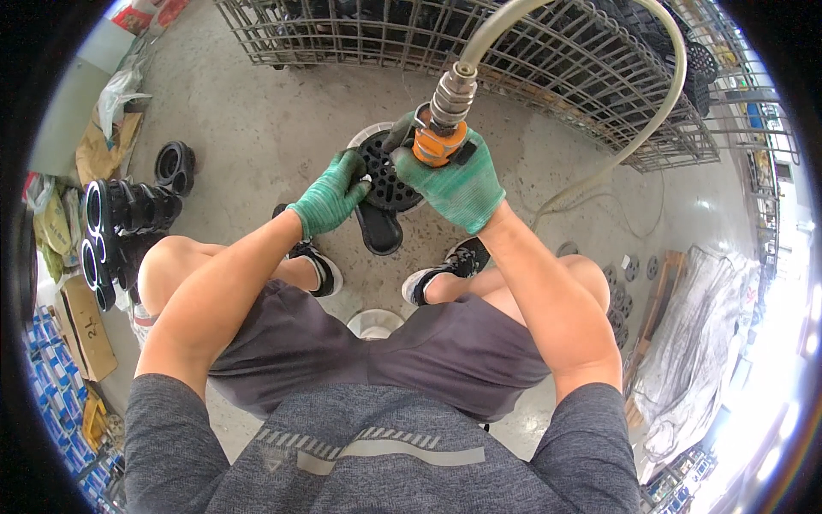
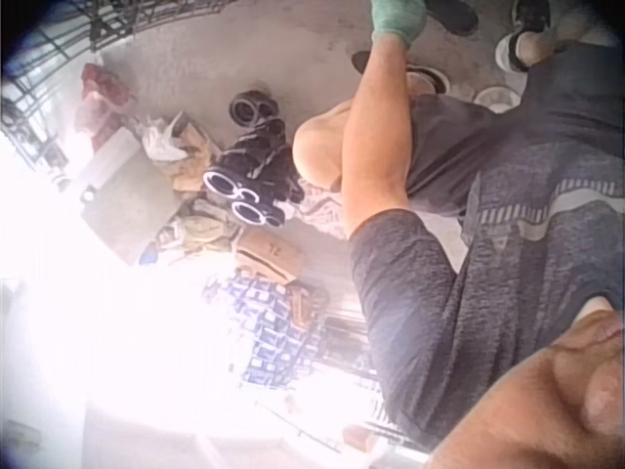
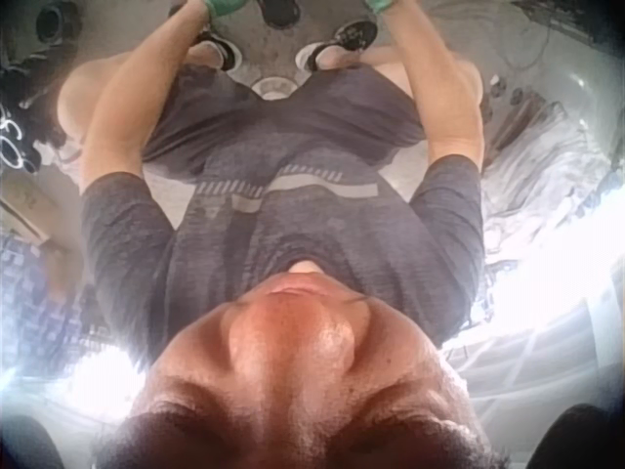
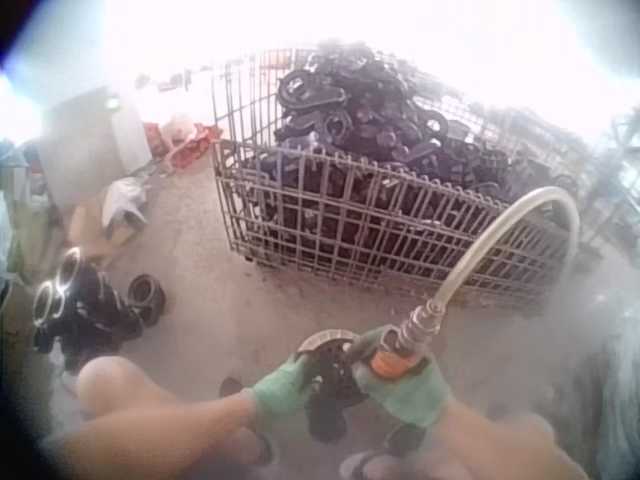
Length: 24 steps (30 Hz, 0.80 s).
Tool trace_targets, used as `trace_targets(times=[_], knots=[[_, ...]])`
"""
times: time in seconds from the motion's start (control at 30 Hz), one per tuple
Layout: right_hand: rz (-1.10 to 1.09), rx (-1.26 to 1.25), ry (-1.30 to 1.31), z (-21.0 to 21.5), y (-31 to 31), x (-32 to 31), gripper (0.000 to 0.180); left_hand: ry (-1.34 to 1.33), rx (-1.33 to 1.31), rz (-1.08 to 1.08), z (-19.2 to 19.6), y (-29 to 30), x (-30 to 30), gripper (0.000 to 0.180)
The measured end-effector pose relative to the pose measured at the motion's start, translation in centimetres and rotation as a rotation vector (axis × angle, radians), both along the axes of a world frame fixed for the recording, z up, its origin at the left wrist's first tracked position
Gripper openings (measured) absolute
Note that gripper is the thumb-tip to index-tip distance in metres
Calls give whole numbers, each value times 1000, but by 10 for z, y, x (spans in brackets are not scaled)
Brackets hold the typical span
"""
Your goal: The person attaches a plastic mesh plate onto a circular mechanical body using an air screwdriver, places small fasteners into the holes, and fastens them to secure the subassembly together.
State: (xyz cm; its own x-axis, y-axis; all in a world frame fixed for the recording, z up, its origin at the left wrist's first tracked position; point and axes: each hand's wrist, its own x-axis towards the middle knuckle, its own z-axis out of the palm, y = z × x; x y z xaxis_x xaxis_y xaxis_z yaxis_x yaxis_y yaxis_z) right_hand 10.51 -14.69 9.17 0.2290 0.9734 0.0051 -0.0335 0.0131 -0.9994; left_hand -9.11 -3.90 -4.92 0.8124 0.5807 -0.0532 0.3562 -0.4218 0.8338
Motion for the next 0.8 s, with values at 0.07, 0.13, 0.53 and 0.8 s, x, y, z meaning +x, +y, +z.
trace_targets(times=[0.07, 0.13, 0.53, 0.8], knots=[[6, 28, -33, -4, -1, 0, 25, -19, 9, 13, -4, 0, -1, 33], [31, 11, -59, -8, -3, 5, 26, 9, -16, -2, 2, 0, 2, 34], [141, 96, -69, 10, 6, 3, 26, 53, -130, -92, -7, 9, -5, 50], [92, 181, 15, -2, 39, -29, 37, -54, -445, -83, 5, 6, -9, 81]])
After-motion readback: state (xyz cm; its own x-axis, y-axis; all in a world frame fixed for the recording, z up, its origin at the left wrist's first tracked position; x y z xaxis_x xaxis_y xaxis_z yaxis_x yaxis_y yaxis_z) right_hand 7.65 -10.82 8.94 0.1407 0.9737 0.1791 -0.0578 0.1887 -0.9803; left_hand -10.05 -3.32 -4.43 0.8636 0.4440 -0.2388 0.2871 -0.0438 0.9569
